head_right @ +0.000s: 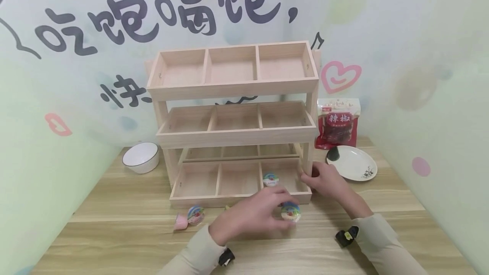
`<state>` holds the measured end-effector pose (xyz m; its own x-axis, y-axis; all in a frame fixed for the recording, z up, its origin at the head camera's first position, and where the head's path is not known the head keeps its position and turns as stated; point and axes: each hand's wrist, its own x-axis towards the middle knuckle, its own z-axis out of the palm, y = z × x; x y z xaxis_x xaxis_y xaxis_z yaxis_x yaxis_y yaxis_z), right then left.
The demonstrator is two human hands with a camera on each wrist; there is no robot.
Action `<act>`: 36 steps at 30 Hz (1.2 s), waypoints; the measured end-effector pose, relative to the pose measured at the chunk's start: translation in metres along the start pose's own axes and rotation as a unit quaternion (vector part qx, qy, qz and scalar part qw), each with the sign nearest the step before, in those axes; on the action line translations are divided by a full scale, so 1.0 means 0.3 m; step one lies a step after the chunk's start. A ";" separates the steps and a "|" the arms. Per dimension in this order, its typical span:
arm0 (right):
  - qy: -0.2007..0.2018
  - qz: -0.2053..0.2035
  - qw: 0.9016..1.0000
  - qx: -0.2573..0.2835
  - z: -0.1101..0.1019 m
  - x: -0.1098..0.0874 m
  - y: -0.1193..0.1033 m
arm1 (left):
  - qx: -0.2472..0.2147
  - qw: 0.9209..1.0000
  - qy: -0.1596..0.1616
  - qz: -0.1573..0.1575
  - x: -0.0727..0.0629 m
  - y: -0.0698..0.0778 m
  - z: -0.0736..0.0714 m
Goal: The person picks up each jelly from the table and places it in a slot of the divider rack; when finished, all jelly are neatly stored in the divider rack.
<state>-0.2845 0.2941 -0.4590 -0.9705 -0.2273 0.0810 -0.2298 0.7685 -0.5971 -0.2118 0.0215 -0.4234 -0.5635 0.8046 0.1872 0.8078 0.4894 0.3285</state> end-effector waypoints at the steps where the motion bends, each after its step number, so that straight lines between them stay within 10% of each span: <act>1: 0.001 -0.002 1.000 0.000 -0.001 0.000 0.000 | -0.004 1.000 0.007 0.002 0.004 -0.001 -0.008; 16: -0.005 -0.004 1.000 0.009 0.001 -0.002 0.018 | -0.044 0.996 0.057 -0.059 0.122 -0.077 -0.088; 36: -0.007 0.003 1.000 0.018 0.001 0.001 0.007 | -0.023 0.994 0.016 -0.106 0.200 -0.171 -0.008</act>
<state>-0.2851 0.2954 -0.4604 -0.9708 -0.2308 0.0661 -0.2205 0.7483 -0.6256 -0.2876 0.0437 -0.4267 -0.7267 0.6728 0.1390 0.6615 0.6307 0.4058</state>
